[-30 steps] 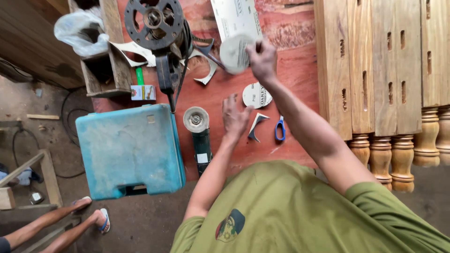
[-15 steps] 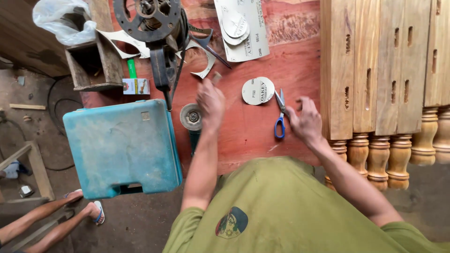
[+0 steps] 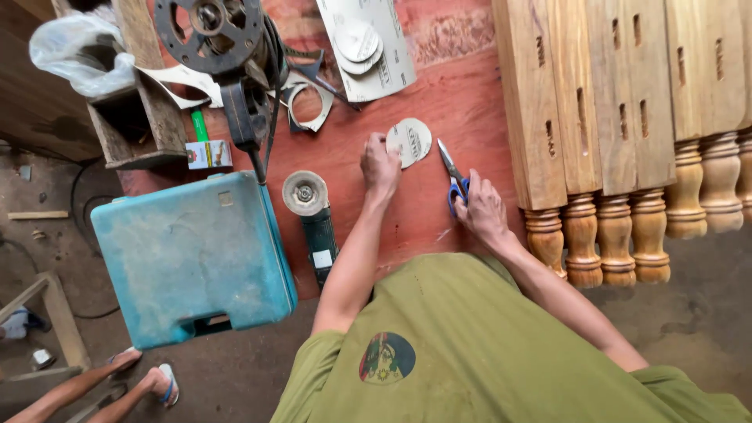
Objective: The person uses blue-handled scissors to cut circular sandpaper discs from a larger sheet. They trim the edges of the discs and place the cut pieces on the workbench.
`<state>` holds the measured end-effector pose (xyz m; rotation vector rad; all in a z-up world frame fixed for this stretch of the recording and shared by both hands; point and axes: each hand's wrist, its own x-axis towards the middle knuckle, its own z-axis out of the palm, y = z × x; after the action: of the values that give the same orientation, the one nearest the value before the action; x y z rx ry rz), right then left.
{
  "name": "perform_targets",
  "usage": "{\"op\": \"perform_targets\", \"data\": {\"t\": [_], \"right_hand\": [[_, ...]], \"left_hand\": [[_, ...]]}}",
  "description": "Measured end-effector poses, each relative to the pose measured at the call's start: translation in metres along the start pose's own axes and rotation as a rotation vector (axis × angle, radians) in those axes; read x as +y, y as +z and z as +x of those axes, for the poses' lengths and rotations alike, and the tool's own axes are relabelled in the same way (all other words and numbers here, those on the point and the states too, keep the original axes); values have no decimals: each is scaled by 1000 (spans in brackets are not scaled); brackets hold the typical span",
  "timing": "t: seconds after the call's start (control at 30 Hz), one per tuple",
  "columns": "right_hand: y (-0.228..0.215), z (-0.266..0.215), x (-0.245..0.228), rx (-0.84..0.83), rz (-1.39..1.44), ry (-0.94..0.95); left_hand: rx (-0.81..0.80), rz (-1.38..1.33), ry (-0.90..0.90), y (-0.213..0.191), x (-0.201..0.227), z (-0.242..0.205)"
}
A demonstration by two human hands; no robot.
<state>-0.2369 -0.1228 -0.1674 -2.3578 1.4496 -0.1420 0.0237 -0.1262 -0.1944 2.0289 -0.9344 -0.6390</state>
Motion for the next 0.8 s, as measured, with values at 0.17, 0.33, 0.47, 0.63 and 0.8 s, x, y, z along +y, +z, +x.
{"op": "perform_targets", "data": {"t": [0.17,0.33,0.47,0.63,0.8], "right_hand": [[-38,-11,-12,-148,522,301],[-124,-38,-104,-47,1173,-53],[-137,-44,-124,-64,1261,-230],[-124,-51,-119,21,1130,-261],[-137,-34,-126,63,693,-88]], "left_hand": [[275,-211,57,-69,73,-48],[249,-611,-163,-108,106,-75],[170,-916,-192,-117,109,-87],[146,-983,-162,-124,111,-101],[50,-999,-129,-140,136,-127]]}}
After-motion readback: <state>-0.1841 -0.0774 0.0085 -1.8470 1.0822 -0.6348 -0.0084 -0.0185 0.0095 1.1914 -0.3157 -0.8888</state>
